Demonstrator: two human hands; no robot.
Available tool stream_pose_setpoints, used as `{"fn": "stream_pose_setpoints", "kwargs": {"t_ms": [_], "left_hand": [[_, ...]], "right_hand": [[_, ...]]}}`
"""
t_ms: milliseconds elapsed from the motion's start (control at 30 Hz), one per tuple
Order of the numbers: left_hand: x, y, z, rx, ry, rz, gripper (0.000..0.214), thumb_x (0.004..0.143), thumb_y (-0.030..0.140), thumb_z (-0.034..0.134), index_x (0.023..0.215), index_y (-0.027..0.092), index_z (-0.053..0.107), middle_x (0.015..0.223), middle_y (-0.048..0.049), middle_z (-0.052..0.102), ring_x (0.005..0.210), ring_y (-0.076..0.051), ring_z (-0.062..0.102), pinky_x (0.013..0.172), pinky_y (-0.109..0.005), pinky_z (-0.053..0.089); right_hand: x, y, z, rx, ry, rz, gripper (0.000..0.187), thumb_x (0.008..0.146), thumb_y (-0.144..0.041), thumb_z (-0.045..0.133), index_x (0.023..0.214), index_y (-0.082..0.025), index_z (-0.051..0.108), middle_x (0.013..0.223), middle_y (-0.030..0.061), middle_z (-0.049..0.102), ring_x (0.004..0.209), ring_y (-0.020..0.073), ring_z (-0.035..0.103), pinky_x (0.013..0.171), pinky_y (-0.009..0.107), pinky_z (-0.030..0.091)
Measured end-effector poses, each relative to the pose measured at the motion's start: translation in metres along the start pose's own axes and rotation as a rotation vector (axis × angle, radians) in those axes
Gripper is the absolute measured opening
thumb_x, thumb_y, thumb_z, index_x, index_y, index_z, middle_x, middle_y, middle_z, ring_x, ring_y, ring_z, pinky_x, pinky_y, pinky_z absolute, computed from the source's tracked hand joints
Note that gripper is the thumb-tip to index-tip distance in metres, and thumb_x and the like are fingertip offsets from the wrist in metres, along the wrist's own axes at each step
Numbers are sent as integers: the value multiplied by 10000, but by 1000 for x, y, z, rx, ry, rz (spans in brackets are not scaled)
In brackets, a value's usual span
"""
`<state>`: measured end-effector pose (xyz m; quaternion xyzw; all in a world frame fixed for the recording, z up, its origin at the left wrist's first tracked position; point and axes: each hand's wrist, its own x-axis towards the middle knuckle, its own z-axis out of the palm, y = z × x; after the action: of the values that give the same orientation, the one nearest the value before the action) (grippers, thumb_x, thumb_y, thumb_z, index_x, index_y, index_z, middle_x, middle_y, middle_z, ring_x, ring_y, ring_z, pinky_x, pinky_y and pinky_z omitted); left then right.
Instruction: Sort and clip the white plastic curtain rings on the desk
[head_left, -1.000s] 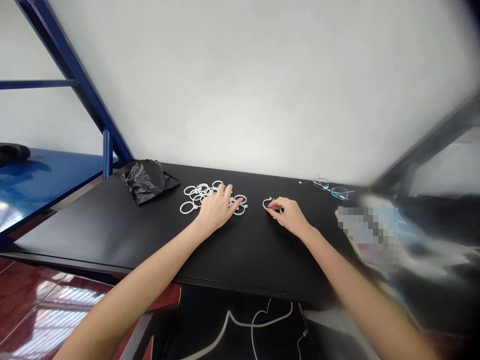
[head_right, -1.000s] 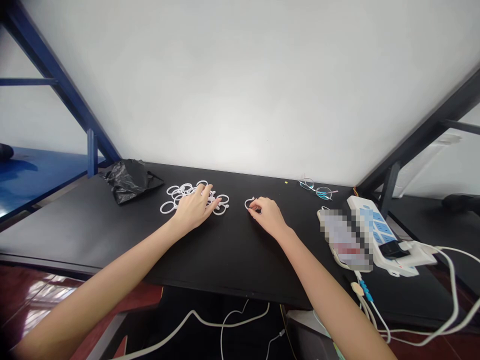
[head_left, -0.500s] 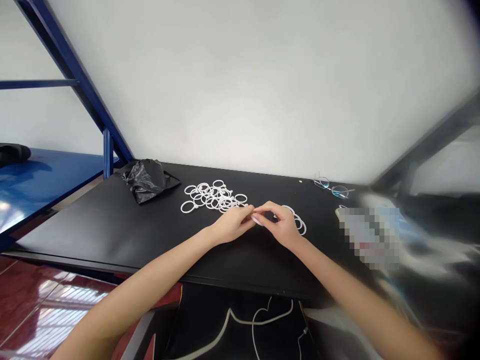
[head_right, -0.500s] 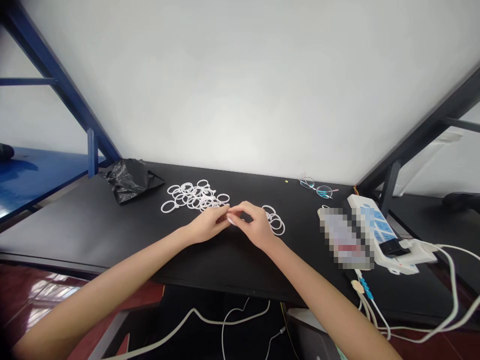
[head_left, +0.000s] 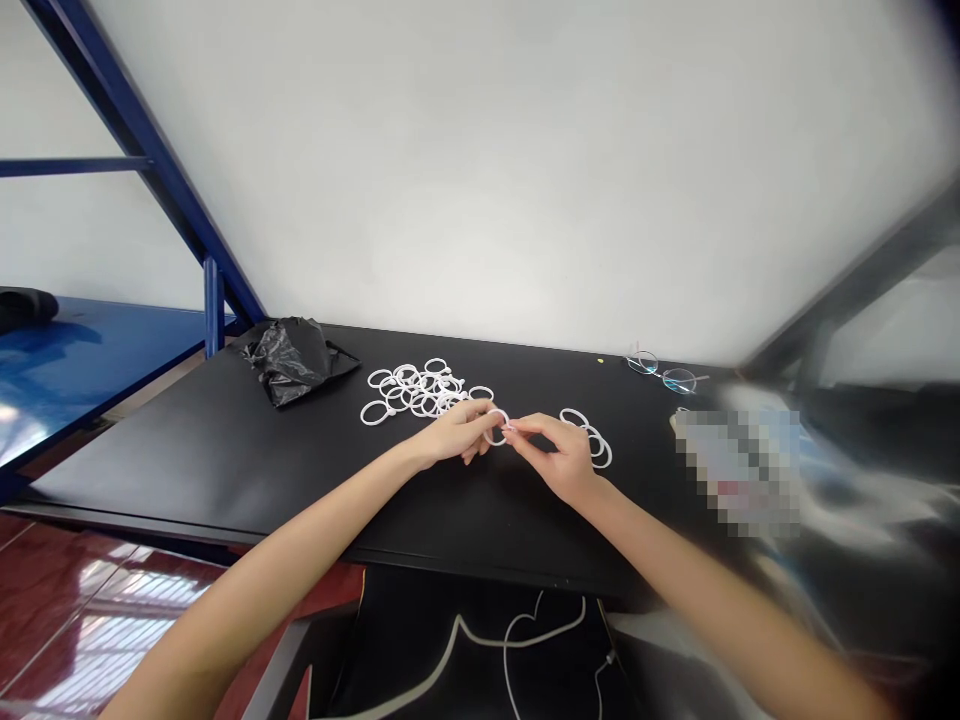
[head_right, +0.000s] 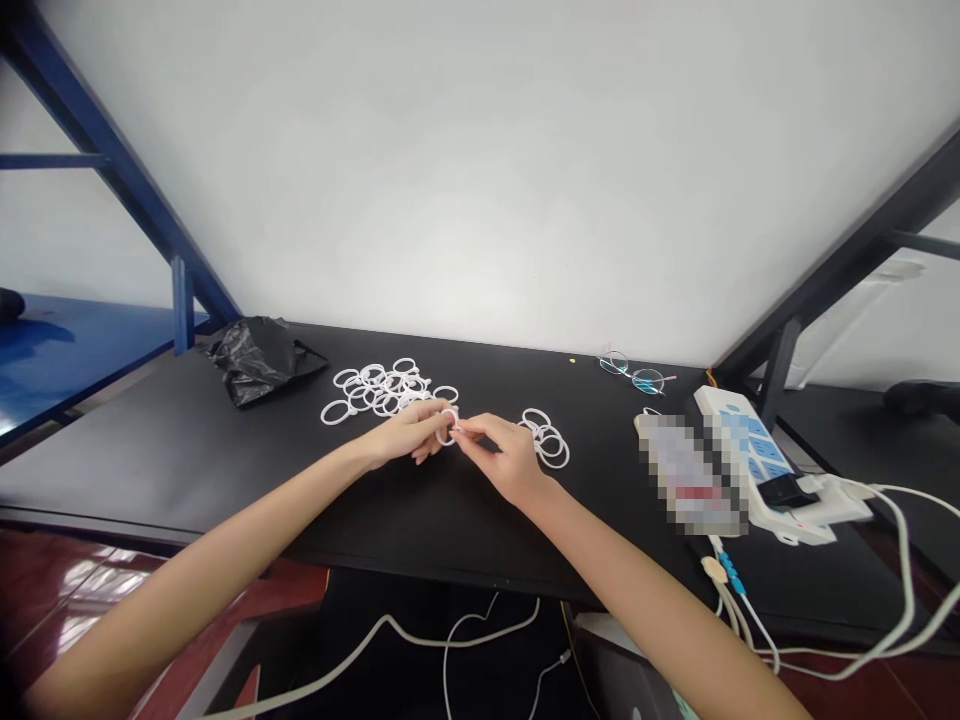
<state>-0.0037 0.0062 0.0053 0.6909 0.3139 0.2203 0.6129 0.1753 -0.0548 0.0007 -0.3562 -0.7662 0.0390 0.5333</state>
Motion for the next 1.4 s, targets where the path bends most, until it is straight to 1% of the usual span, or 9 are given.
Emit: {"fn": "stream_pose_setpoints", "kwargs": {"t_ms": [100, 200, 367, 467, 667, 800, 1000, 1233, 1400], "left_hand": [[-5, 1, 12, 285, 219, 388, 297, 989, 383, 314, 1040, 174, 519, 842, -31, 603, 631, -121, 550, 615, -271, 489], [-9, -2, 15, 595, 278, 678, 317, 997, 377, 313, 1099, 154, 515, 890, -63, 599, 735, -154, 562, 692, -293, 482], [-8, -12, 9, 897, 346, 952, 486, 1014, 432, 155, 857, 166, 530, 679, -33, 544, 535, -135, 460, 489, -252, 380], [-7, -15, 8, 964, 361, 1001, 551, 1015, 386, 66, 809, 172, 530, 640, -29, 536, 487, -129, 430, 464, -250, 358], [-7, -8, 5, 989, 401, 869, 467, 1019, 433, 190, 873, 165, 543, 719, -27, 591, 527, -117, 496, 490, -236, 363], [-4, -4, -3, 993, 530, 516, 330, 984, 455, 382, 933, 178, 554, 777, -5, 605, 575, -112, 544, 528, -230, 372], [5, -12, -20, 1100, 512, 231, 169, 960, 295, 460, 897, 194, 580, 891, -17, 601, 666, -137, 583, 547, -241, 370], [3, -12, -22, 1210, 606, 142, 229, 965, 363, 452, 1006, 188, 593, 1052, -57, 588, 596, -133, 560, 473, -256, 305], [0, -6, -21, 1254, 675, 153, 301, 980, 422, 424, 1042, 180, 591, 1100, -71, 584, 590, -122, 563, 460, -250, 320]], "right_hand": [[-2, -2, 3, -49, 87, -33, 49, 877, -155, 651, 863, -191, 682, 761, 42, 752, 637, 169, 718, 601, 273, 601], [-4, -5, 5, -59, 112, -98, 80, 866, -126, 653, 844, -200, 673, 762, 39, 754, 649, 172, 720, 604, 276, 602], [-7, -15, 8, -114, 122, -335, 160, 837, -69, 671, 952, -180, 668, 728, 46, 730, 623, 169, 693, 554, 274, 594], [-10, -19, 10, -93, 115, -351, 171, 839, -58, 665, 961, -177, 662, 718, 38, 719, 618, 160, 683, 554, 263, 593], [-3, -6, 5, -31, 12, -152, 54, 890, -174, 636, 926, -186, 674, 721, 19, 721, 582, 127, 668, 569, 232, 571], [9, 19, -19, -139, -155, 391, 192, 881, -329, 597, 975, -190, 690, 785, 23, 744, 653, 147, 702, 679, 263, 579], [21, 70, -74, -371, -194, 676, 114, 678, -146, 638, 772, -164, 702, 733, 43, 730, 574, 158, 633, 623, 294, 519], [15, 80, -83, -438, -373, 806, 61, 666, -192, 683, 608, -178, 670, 574, 11, 670, 515, 147, 598, 504, 244, 413], [12, 76, -70, -497, -231, 715, 107, 753, -214, 634, 650, -186, 628, 651, 22, 679, 546, 150, 588, 545, 261, 403]]}}
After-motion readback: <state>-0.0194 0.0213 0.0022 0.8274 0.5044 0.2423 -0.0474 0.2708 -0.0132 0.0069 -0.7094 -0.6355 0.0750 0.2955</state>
